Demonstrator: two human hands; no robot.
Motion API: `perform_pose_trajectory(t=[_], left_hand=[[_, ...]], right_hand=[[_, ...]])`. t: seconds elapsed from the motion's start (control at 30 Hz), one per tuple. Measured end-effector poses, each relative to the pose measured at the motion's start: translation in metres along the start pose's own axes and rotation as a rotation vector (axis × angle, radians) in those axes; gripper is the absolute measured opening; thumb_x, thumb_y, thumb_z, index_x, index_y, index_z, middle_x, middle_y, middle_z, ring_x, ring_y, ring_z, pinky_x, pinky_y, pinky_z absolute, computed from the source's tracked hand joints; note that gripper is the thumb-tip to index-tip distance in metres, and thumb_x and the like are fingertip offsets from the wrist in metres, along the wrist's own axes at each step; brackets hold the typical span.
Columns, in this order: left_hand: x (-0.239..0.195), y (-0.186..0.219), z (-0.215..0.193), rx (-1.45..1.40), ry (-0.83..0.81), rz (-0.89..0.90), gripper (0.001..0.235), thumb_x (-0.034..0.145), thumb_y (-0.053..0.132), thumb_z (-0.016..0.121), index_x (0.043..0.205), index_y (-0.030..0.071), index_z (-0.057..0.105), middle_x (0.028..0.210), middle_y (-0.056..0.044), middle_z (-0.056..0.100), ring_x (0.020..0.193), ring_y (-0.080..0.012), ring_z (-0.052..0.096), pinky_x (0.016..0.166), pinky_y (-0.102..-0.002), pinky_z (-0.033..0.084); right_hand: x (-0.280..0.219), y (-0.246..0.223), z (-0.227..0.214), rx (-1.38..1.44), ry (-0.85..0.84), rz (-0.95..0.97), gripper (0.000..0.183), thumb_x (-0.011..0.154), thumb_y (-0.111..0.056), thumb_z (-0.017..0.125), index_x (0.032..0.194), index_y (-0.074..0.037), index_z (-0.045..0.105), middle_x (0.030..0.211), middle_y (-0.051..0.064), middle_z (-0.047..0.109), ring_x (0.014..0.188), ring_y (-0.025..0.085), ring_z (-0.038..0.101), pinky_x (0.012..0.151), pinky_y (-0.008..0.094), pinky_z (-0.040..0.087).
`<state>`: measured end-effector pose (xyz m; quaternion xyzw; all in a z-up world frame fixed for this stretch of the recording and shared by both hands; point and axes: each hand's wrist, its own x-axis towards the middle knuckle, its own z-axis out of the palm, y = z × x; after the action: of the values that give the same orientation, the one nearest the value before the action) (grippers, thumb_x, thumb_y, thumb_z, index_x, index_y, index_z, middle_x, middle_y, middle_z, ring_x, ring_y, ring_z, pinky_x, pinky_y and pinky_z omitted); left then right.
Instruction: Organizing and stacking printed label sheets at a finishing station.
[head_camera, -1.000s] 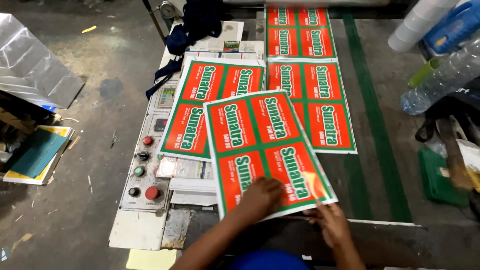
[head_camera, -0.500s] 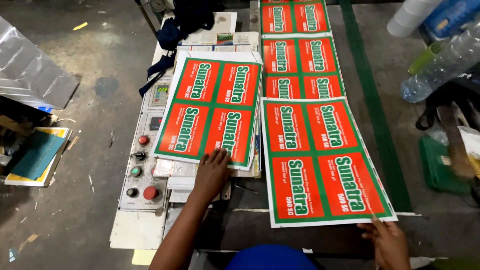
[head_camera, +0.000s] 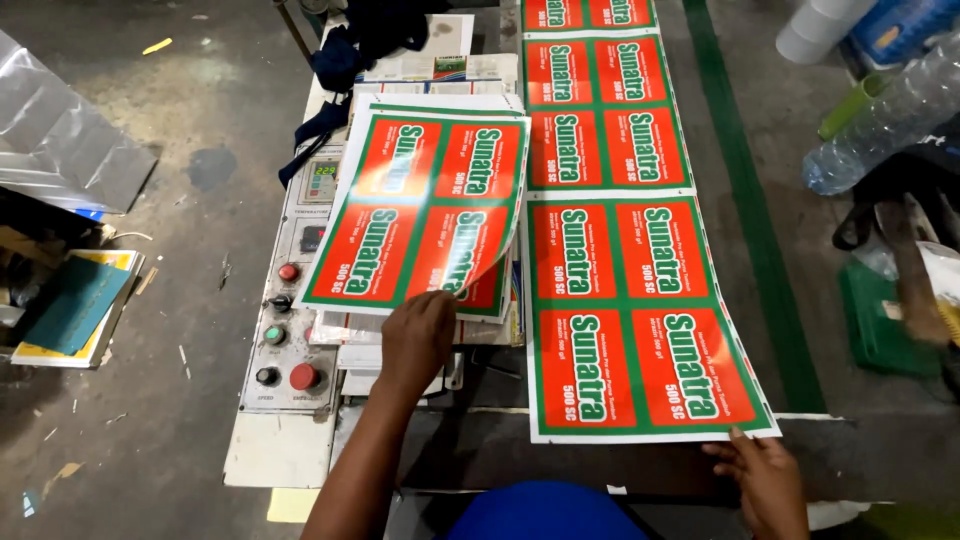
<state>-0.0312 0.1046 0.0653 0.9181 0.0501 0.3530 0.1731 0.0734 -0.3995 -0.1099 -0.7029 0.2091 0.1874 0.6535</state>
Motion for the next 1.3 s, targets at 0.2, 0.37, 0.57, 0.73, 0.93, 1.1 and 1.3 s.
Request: perform_pose_trajectory(t=[0.2, 0.37, 0.57, 0.73, 0.93, 1.1, 1.3], left_hand=[[-0.015, 0.010, 0.004, -0.046, -0.065, -0.097, 0.008, 0.092, 0.009, 0.069, 0.097, 0.004, 0.068, 0.093, -0.013, 0.073, 0.088, -0.0332, 0.071, 0.071, -0.045, 0.055], [-0.026, 0.014, 0.010, -0.057, -0.036, -0.111, 0.008, 0.091, 0.009, 0.071, 0.097, 0.004, 0.068, 0.092, -0.012, 0.073, 0.085, -0.0327, 0.071, 0.070, -0.045, 0.056], [-0.037, 0.030, 0.004, -0.090, -0.048, -0.107, 0.011, 0.088, 0.008, 0.072, 0.098, 0.003, 0.070, 0.095, -0.014, 0.074, 0.085, -0.0342, 0.071, 0.070, -0.046, 0.056], [-0.059, 0.056, 0.024, -0.180, -0.049, 0.019, 0.013, 0.088, 0.009, 0.073, 0.100, 0.003, 0.071, 0.100, -0.016, 0.074, 0.089, -0.0355, 0.072, 0.075, -0.045, 0.058], [-0.077, 0.115, 0.057, -0.355, -0.185, 0.082, 0.015, 0.088, 0.011, 0.075, 0.100, 0.002, 0.073, 0.104, -0.015, 0.074, 0.093, -0.0354, 0.072, 0.080, -0.045, 0.058], [-0.081, 0.144, 0.062, -0.399, -0.261, 0.293, 0.030, 0.085, 0.017, 0.073, 0.110, 0.001, 0.071, 0.119, -0.015, 0.073, 0.111, -0.0328, 0.069, 0.095, -0.046, 0.053], [-0.081, 0.120, 0.056, -0.370, -0.402, 0.269, 0.030, 0.087, 0.016, 0.078, 0.113, 0.002, 0.069, 0.119, -0.015, 0.071, 0.111, -0.0316, 0.070, 0.096, -0.045, 0.053]], right_hand=[[0.025, -0.002, 0.020, 0.047, -0.081, -0.126, 0.029, 0.103, -0.017, 0.061, 0.128, -0.001, 0.061, 0.107, 0.013, 0.073, 0.086, 0.026, 0.073, 0.061, 0.033, 0.052], [0.052, -0.024, 0.041, 0.082, -0.097, -0.136, 0.029, 0.104, -0.019, 0.061, 0.129, -0.003, 0.060, 0.105, 0.011, 0.072, 0.086, 0.025, 0.072, 0.061, 0.034, 0.051], [0.057, -0.019, 0.040, 0.146, -0.122, -0.099, 0.037, 0.107, -0.025, 0.055, 0.136, -0.002, 0.054, 0.110, 0.015, 0.074, 0.086, 0.024, 0.072, 0.063, 0.034, 0.053], [0.022, 0.000, 0.063, 0.127, -0.159, -0.076, 0.048, 0.102, -0.023, 0.055, 0.146, -0.006, 0.052, 0.115, 0.017, 0.074, 0.086, 0.023, 0.073, 0.063, 0.033, 0.052], [-0.049, 0.002, 0.135, 0.026, -0.491, -0.103, 0.047, 0.097, -0.025, 0.060, 0.139, -0.004, 0.060, 0.111, 0.016, 0.079, 0.083, 0.022, 0.075, 0.062, 0.033, 0.055], [-0.042, 0.049, 0.143, 0.259, -0.702, -0.183, 0.040, 0.102, -0.023, 0.062, 0.132, 0.003, 0.061, 0.112, 0.011, 0.073, 0.097, 0.016, 0.072, 0.081, 0.031, 0.058], [-0.046, 0.027, 0.118, 0.272, -0.532, -0.049, 0.033, 0.097, -0.018, 0.060, 0.126, -0.002, 0.062, 0.103, 0.014, 0.076, 0.081, 0.025, 0.077, 0.057, 0.037, 0.056]])
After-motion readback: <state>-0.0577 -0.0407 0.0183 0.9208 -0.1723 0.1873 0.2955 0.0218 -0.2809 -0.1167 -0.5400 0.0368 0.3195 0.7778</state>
